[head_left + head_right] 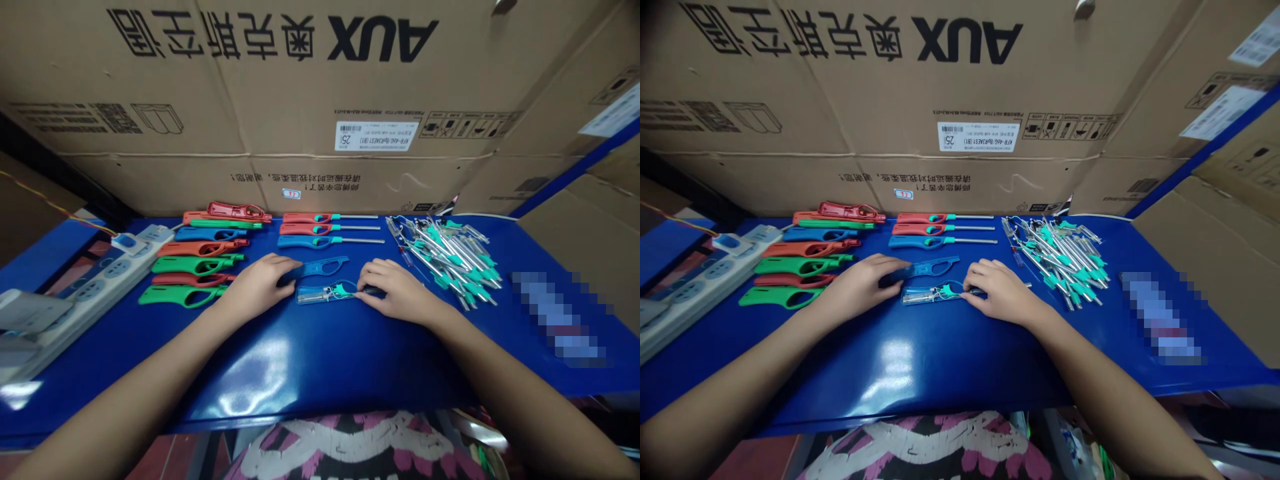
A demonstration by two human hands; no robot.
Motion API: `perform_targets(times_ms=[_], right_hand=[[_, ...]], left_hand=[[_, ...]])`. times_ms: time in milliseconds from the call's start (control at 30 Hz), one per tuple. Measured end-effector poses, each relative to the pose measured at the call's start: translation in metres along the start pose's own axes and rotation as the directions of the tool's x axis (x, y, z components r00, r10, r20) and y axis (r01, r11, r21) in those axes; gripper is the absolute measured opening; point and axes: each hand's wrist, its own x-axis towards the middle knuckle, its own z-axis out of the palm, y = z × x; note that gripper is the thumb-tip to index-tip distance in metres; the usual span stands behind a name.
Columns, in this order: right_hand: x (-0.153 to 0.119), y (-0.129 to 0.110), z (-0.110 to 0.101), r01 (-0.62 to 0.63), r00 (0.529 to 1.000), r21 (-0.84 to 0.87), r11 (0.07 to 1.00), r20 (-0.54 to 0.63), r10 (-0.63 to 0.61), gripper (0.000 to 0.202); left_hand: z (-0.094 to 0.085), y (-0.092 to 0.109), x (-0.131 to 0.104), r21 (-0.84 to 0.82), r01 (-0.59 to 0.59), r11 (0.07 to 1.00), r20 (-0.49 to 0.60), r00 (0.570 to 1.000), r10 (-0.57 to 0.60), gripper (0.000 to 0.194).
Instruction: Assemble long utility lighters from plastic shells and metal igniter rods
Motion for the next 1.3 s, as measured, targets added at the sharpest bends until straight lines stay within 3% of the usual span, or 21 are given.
perform_targets(times_ms=[133,300,367,467,567,633,800,933,1033,1300], right_hand=[[0.001,-0.001,-0.001,0.007,0.999,0.009,1.000,-0.042,-0.006,0.009],[0.003,-0.004,-0.002,0.013,0.955,-0.041,0.999,-0.295,-0.025,0.048],[0.003,-0.003,-0.002,0.019,0.942,-0.082,0.996,-0.333,-0.045,0.051],[0.002,0.000,0.000,0.042,0.948,-0.139,0.989,-0.307,-0.083,0.041],[0.001,0.002,0.001,0.060,0.962,-0.141,0.988,-0.257,-0.095,0.033],[0.001,0.001,0.001,0.051,0.971,-0.098,0.994,-0.228,-0.073,0.034],[0.003,-0.006,0.000,0.025,0.991,0.052,0.998,-0.134,-0.018,0.036],[0.004,-0.008,0.001,0.006,0.993,0.105,0.994,-0.121,0.007,0.033],[0.005,-0.008,0.000,-0.022,0.986,0.121,0.992,-0.163,0.041,0.032],[0.004,-0.005,-0.008,-0.021,0.948,0.286,0.958,-0.298,0.110,0.031]], left_hand=[[-0.003,0.006,-0.001,-0.013,0.042,0.999,0.003,0.999,-0.042,0.032],[-0.007,0.027,0.000,-0.271,0.138,0.953,-0.057,0.986,-0.159,0.034],[-0.006,0.034,0.000,-0.446,0.212,0.869,0.008,0.972,-0.233,0.034],[-0.005,0.037,0.002,-0.695,0.327,0.640,0.192,0.942,-0.274,0.038],[-0.006,0.036,0.004,-0.779,0.435,0.451,0.343,0.898,-0.275,0.039],[-0.008,0.033,0.004,-0.781,0.454,0.428,0.376,0.890,-0.257,0.036],[-0.009,0.030,0.002,-0.753,0.368,0.546,0.352,0.926,-0.139,0.032],[-0.011,0.033,0.000,-0.620,0.163,0.767,0.154,0.985,-0.084,0.030],[-0.012,0.037,-0.001,-0.442,0.033,0.896,0.018,0.999,-0.028,0.035],[-0.006,0.037,-0.005,-0.193,-0.130,0.973,-0.224,0.971,0.085,0.035]])
